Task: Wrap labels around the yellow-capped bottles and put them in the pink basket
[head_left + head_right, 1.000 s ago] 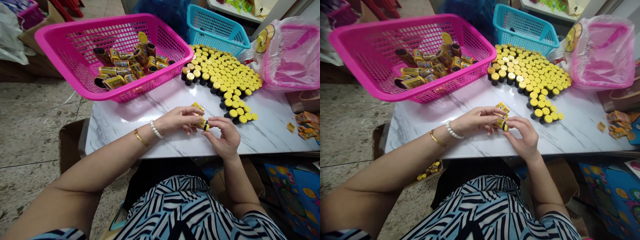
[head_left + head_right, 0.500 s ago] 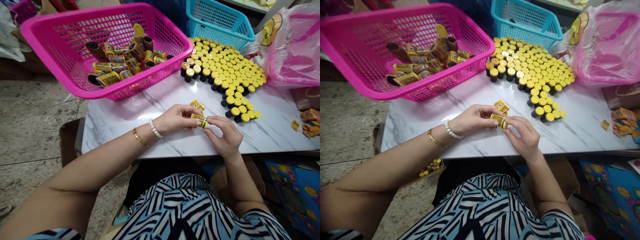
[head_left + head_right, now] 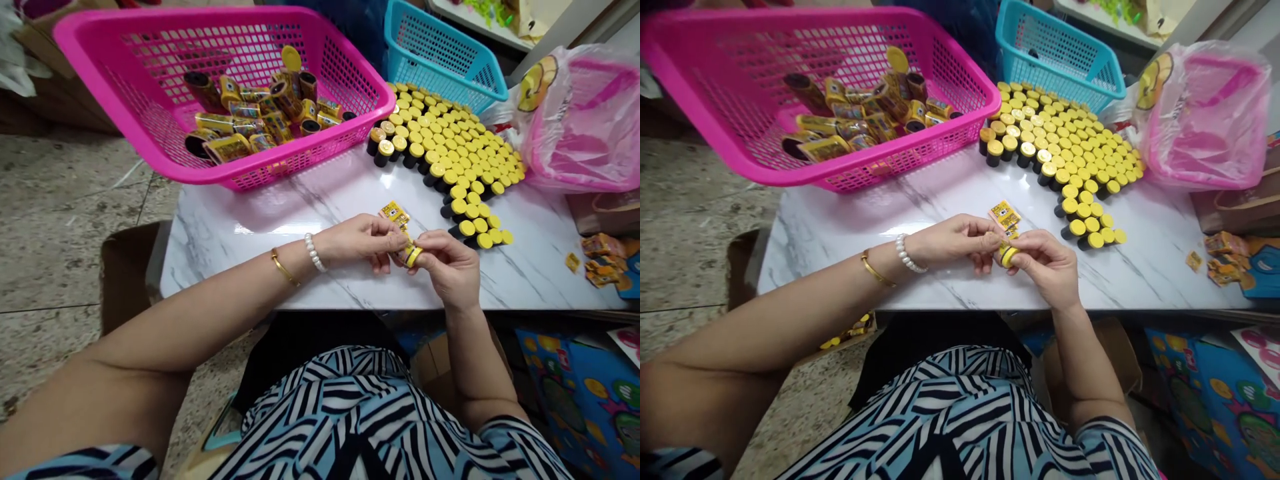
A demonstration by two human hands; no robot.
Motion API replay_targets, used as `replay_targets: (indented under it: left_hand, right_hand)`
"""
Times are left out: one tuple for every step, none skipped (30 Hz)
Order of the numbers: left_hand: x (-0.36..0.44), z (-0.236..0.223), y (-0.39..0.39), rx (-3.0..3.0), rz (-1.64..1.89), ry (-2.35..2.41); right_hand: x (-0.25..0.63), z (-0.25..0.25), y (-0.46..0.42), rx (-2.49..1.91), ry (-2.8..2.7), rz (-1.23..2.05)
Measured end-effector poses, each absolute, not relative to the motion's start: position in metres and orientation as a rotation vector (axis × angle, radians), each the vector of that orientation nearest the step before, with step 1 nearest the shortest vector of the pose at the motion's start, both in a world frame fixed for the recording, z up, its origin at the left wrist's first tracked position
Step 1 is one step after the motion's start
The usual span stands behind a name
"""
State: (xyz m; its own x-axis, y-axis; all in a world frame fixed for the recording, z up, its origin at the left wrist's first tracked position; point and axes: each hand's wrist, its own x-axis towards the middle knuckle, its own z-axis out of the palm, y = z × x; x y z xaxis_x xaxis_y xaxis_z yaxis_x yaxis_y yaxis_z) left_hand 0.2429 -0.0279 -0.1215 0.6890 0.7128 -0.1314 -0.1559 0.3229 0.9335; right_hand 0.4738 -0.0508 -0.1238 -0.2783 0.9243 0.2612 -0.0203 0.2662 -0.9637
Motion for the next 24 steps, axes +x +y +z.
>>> replay_targets:
  left_hand:
    - [0.242, -0.121, -0.028, 1.106, 0.636, 0.578]
    - [0.242, -0.121, -0.028, 1.098, 0.665, 0.574]
    - [0.242, -0.12, -0.027, 1.079, 0.692, 0.583]
    - [0.242, -0.12, -0.027, 1.052, 0.713, 0.603]
    - [0.243, -0.12, -0.027, 1.023, 0.726, 0.625]
    - [0.243, -0.12, -0.027, 0.997, 0.735, 0.644]
    - [0.244, -0.119, -0.027, 0.978, 0.74, 0.659]
    - [0.244, -0.119, -0.027, 0.968, 0.74, 0.671]
    - [0.244, -0.119, -0.027, 0.963, 0.733, 0.686]
    - [0.245, -0.118, -0.028, 0.958, 0.719, 0.708]
    - [0.245, -0.117, -0.028, 0.95, 0.698, 0.736]
    - [0.245, -0.117, -0.029, 0.939, 0.674, 0.763]
    - [0.245, -0.116, -0.029, 0.928, 0.648, 0.78]
    - [0.245, -0.116, -0.03, 0.919, 0.626, 0.789]
    - [0.246, -0.116, -0.03, 0.918, 0.615, 0.791]
    - [0.247, -0.116, -0.03, 0.93, 0.613, 0.789]
    - [0.247, -0.116, -0.031, 0.954, 0.621, 0.788]
    - [0.247, -0.117, -0.031, 0.986, 0.641, 0.788]
    - [0.247, -0.117, -0.031, 1.024, 0.669, 0.787]
    - [0.247, -0.117, -0.031, 1.065, 0.7, 0.779]
    - [0.246, -0.117, -0.03, 1.104, 0.732, 0.763]
    - [0.245, -0.117, -0.03, 1.139, 0.761, 0.743]
    - [0.244, -0.117, -0.029, 1.171, 0.785, 0.718]
    - [0.243, -0.117, -0.029, 1.199, 0.797, 0.691]
  right_hand:
    - [0.473, -0.123, -0.051, -0.879, -1.536, 1.163]
    - [0.471, -0.122, -0.051, -0.899, -1.543, 1.118]
    - [0.47, -0.12, -0.052, -0.928, -1.562, 1.065]
    - [0.469, -0.119, -0.053, -0.961, -1.593, 1.005]
    - [0.468, -0.117, -0.055, -0.995, -1.631, 0.942]
    - [0.467, -0.116, -0.057, -1.027, -1.67, 0.877]
    - [0.466, -0.116, -0.058, -1.052, -1.708, 0.809]
    - [0.466, -0.115, -0.06, -1.064, -1.747, 0.734]
    - [0.465, -0.116, -0.06, -1.057, -1.793, 0.641]
    - [0.466, -0.116, -0.06, -1.03, -1.85, 0.529]
    - [0.466, -0.116, -0.06, -0.987, -1.915, 0.403]
    - [0.468, -0.116, -0.059, -0.93, -1.983, 0.271]
    - [0.469, -0.116, -0.058, -0.871, -2.051, 0.148]
    - [0.471, -0.116, -0.058, -0.828, -2.107, 0.053]
    - [0.472, -0.116, -0.058, -0.805, -2.148, 0.003]
    - [0.472, -0.116, -0.058, -0.807, -2.166, 0.008]
    - [0.472, -0.116, -0.059, -0.837, -2.156, 0.071]
    - [0.471, -0.117, -0.059, -0.892, -2.111, 0.188]
    - [0.47, -0.119, -0.06, -0.964, -2.03, 0.348]
    - [0.468, -0.121, -0.06, -1.035, -1.923, 0.532]
    - [0.465, -0.123, -0.059, -1.097, -1.805, 0.715]
    - [0.463, -0.126, -0.058, -1.148, -1.692, 0.878]
    - [0.461, -0.127, -0.056, -1.178, -1.603, 1.008]
    - [0.46, -0.128, -0.054, -1.187, -1.547, 1.103]
